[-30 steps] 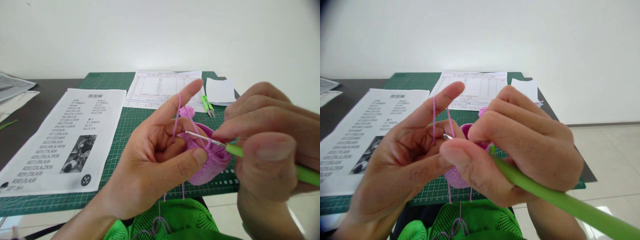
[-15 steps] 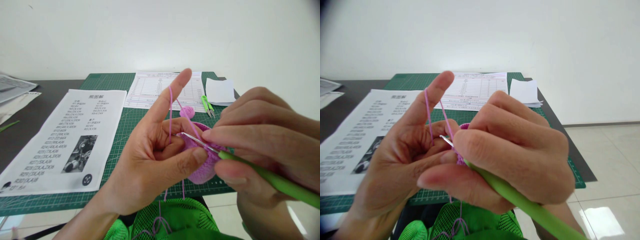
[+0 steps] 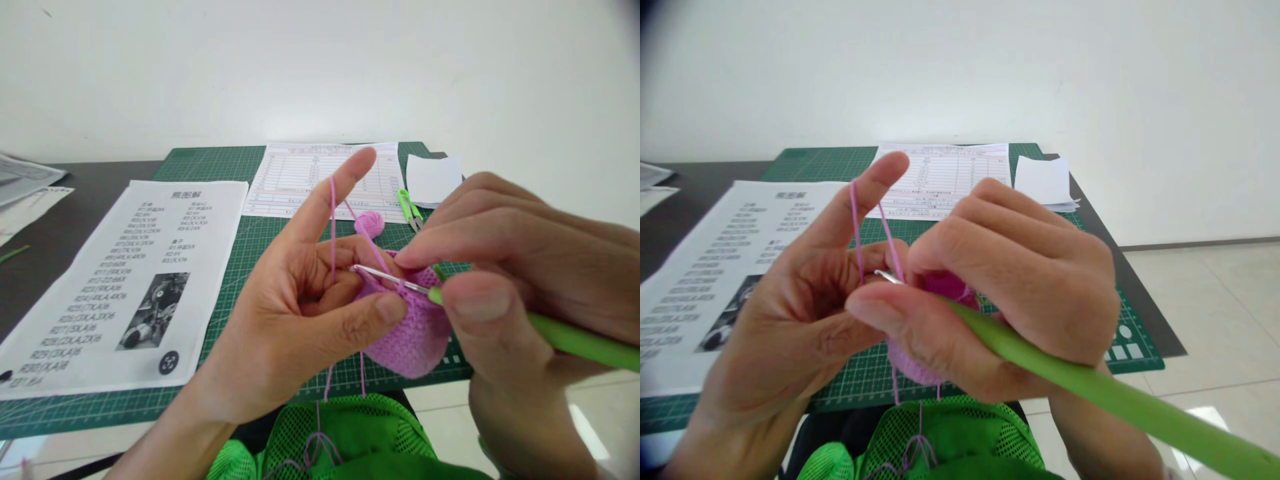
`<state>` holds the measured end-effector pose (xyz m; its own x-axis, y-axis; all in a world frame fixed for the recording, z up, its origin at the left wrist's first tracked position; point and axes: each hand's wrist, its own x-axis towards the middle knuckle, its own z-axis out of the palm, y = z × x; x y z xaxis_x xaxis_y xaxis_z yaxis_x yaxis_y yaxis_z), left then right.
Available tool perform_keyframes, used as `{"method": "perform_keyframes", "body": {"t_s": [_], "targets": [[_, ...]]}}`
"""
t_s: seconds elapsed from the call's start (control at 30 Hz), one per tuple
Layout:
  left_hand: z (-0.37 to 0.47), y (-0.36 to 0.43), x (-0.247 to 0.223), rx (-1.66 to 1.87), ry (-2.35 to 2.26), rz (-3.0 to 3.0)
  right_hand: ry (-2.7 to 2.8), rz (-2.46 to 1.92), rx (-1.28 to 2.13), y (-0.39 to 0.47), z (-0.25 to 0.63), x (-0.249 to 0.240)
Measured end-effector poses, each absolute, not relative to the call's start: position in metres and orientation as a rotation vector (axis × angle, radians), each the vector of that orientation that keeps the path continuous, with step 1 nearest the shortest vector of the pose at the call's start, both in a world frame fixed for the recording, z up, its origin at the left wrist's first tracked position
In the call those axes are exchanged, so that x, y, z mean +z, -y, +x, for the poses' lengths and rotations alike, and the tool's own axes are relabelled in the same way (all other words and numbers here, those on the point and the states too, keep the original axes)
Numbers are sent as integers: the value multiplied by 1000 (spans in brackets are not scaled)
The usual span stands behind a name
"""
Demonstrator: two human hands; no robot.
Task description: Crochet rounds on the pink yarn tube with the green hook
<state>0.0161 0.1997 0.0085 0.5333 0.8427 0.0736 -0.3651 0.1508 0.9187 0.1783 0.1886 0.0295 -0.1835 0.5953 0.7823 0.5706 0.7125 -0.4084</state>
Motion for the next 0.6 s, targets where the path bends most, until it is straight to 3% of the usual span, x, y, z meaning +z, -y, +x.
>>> {"method": "perform_keyframes", "body": {"t_s": [0.27, 0.6], "targets": [[19, -204, 9, 960, -540, 1072, 1867, -805, -16, -186, 185, 25], [16, -203, 10, 933, -596, 1028, 1759, -1089, 120, -185, 178, 38]]}}
